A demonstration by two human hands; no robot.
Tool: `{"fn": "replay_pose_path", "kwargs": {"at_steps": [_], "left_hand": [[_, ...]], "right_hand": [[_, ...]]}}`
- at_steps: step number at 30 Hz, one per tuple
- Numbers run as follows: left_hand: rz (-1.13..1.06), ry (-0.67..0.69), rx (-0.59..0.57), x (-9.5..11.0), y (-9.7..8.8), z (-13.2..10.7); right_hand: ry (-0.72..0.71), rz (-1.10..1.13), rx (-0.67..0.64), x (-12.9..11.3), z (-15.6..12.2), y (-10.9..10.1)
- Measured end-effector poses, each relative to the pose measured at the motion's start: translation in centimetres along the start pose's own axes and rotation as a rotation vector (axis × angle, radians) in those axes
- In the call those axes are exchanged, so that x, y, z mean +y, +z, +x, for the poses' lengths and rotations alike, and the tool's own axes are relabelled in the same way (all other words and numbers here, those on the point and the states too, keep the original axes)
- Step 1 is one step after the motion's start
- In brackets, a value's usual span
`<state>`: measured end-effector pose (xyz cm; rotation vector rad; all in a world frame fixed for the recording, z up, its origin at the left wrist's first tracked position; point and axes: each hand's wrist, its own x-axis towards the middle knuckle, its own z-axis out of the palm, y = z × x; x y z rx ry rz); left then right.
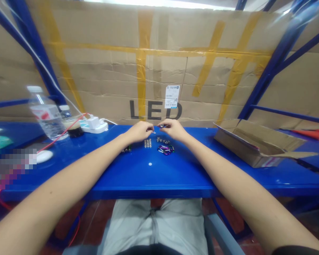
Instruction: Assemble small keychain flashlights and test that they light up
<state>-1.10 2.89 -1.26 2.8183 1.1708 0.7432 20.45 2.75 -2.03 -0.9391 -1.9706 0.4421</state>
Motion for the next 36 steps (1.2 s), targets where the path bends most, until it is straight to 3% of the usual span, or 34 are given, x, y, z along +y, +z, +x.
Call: {"fn": "replay_pose_path", "kwargs": {"at_steps": [4,7,15,21,26,31,36], "left_hand": [[-0.04,-0.044,-0.198,-0.7,0.8,-0.2],[-0.058,-0.098,-0.225,-0.7,1.1,-0.2],[0.009,-0.238,-0.133,-1.7,1.8,0.1],[0.002,-0.189,-0.218,-2.6,1.0,-0.1],[-0.014,-0.202,-0.211,-2.5,0.8,0.1],[-0.008,-0.222,-0.199,-2.4,0.6,0.1],[0.021,-0.148,-0.247,-2.3,0.2,0.2]], "right_hand": [[0.178,0.325,-0.062,-0.6,-0.2,-0.1],[0.263,0.478,-0.108,-0.9,-0.3,-0.2],[0.104,-0.152,-0.079,1.1,-0.1,-0.5],[0.206,-0.001,-0.069,2.9,0.1,-0.7],[0.338,0.127,-0.119,3.9,-0.1,-0.7],[0.328,0.178,-0.132,3.9,-0.1,-0.6],[0.295,0.162,-0.154,3.4,-0.2,-0.6]]}}
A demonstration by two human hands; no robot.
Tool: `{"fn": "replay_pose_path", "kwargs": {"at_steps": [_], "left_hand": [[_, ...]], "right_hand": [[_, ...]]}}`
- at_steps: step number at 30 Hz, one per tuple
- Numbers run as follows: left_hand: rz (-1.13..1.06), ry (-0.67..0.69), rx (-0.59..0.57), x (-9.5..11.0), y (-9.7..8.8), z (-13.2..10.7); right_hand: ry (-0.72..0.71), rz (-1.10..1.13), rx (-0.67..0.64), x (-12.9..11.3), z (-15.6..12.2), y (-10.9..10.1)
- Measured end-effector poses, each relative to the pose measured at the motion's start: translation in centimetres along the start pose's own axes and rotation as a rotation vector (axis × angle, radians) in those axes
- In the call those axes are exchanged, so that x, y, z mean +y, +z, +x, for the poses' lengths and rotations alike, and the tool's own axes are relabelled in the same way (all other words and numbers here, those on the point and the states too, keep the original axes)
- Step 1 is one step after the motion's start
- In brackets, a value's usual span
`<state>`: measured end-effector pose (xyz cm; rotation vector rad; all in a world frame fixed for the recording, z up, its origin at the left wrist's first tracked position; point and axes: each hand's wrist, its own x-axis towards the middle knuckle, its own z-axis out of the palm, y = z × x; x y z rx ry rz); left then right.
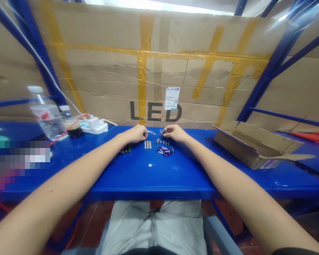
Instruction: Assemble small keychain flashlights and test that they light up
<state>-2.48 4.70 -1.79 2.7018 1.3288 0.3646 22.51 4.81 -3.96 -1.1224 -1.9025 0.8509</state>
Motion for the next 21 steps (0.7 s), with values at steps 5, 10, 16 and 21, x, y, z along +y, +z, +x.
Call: {"fn": "replay_pose_path", "kwargs": {"at_steps": [5,10,16,21], "left_hand": [[0.009,0.033,-0.012,0.3,0.0,-0.3],[-0.126,0.141,0.277,2.1,-0.1,-0.7],[-0.073,0.353,0.493,4.6,0.5,-0.5],[0.008,0.39,0.501,4.6,1.3,-0.1]], "right_hand": [[0.01,-0.041,-0.018,-0.2,-0.1,0.0],[-0.025,-0.085,-0.042,-0.2,-0.1,0.0],[-0.153,-0.257,-0.04,-1.1,-0.5,0.7],[-0.276,-0.356,-0.008,-2.1,-0.7,1.2]]}}
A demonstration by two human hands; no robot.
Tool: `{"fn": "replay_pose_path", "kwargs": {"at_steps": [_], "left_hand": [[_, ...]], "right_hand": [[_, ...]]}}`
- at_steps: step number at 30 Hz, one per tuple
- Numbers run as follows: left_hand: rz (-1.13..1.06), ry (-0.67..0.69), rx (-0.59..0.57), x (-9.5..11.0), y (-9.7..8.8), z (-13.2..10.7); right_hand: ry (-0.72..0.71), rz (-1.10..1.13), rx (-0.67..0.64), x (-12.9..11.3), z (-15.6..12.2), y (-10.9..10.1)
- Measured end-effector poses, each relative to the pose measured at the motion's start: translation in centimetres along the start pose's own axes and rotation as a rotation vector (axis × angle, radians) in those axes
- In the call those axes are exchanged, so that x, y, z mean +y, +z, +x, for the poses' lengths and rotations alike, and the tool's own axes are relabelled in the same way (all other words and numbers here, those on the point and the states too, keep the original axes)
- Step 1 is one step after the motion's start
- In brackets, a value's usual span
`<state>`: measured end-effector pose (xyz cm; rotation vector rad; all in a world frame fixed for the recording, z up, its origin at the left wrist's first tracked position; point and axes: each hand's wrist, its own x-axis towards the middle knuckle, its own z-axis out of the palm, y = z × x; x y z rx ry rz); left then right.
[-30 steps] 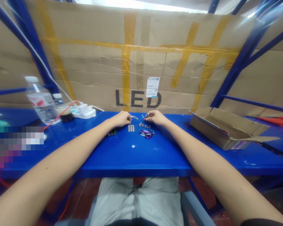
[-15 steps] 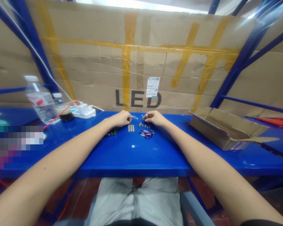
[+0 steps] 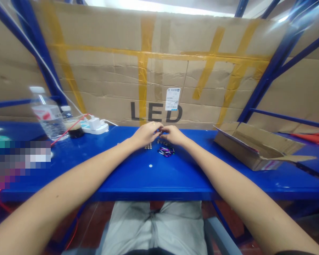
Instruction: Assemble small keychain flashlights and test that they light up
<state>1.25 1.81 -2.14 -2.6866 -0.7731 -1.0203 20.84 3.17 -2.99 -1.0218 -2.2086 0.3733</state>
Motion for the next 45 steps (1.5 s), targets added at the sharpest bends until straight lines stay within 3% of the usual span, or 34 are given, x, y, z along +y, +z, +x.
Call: {"fn": "replay_pose_path", "kwargs": {"at_steps": [8,13,17,23,33,38,45], "left_hand": [[0.041,0.016,0.008,-0.2,-0.2,-0.1],[0.107,-0.09,0.02,-0.9,-0.8,-0.3],[0.116,-0.179,-0.073,-2.0,-1.0,-0.6],[0.032,-0.146,-0.3,-1.8,-0.1,-1.0],[0.082,-0.155,-0.373,-0.7,0.8,-0.6],[-0.012,-0.2,-0.314,-0.8,0.8,-0.7],[-0.316,-0.394,0.047,-0.1,-0.4,-0.2]], "right_hand": [[0.022,0.132,0.013,0.0,0.1,0.1],[0.112,0.298,0.049,0.4,0.3,0.0],[0.203,0.439,0.119,1.3,0.3,-0.2],[0.325,0.5,0.023,2.9,0.2,0.0],[0.291,0.491,0.003,3.5,0.5,0.4],[0.292,0.483,-0.011,3.3,0.4,0.3],[0.192,0.299,-0.021,1.8,0.0,0.1]]}}
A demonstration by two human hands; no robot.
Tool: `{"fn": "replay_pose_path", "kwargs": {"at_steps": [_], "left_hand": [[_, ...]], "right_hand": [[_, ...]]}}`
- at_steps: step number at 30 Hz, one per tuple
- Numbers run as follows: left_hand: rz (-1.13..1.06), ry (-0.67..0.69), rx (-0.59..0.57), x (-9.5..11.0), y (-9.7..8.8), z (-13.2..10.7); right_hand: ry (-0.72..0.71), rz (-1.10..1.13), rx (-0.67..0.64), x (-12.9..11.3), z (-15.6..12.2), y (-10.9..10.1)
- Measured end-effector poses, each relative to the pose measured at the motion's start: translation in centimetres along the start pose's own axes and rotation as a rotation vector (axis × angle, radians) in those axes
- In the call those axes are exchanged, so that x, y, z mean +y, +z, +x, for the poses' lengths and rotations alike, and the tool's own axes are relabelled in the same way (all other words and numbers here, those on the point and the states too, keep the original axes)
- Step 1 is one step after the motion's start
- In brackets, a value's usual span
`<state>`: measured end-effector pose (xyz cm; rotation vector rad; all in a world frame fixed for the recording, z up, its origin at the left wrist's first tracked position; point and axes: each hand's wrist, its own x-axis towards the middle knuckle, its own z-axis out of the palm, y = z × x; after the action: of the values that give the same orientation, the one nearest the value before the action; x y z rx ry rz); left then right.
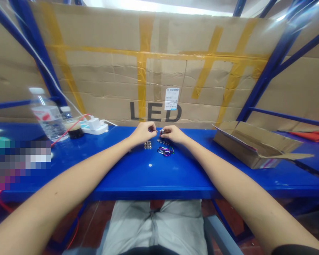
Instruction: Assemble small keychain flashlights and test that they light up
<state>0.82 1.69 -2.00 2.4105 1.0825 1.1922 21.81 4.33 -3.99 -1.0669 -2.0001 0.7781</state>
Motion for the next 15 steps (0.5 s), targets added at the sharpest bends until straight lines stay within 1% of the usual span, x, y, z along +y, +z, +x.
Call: {"fn": "replay_pose_path", "kwargs": {"at_steps": [3,6,12,15], "left_hand": [[-0.028,-0.01,0.041,0.0,-0.3,0.2],[-0.028,-0.007,0.041,-0.1,-0.4,0.2],[-0.027,0.001,0.011,-0.2,-0.4,0.2],[-0.008,0.031,-0.005,-0.5,-0.5,0.2]], "right_hand": [[-0.121,-0.137,0.046,-0.8,-0.2,0.2],[-0.2,-0.217,0.064,-1.4,-0.3,0.5],[-0.232,-0.277,0.042,-1.6,-0.4,0.7],[-0.264,-0.312,0.04,-1.6,-0.4,0.7]]}}
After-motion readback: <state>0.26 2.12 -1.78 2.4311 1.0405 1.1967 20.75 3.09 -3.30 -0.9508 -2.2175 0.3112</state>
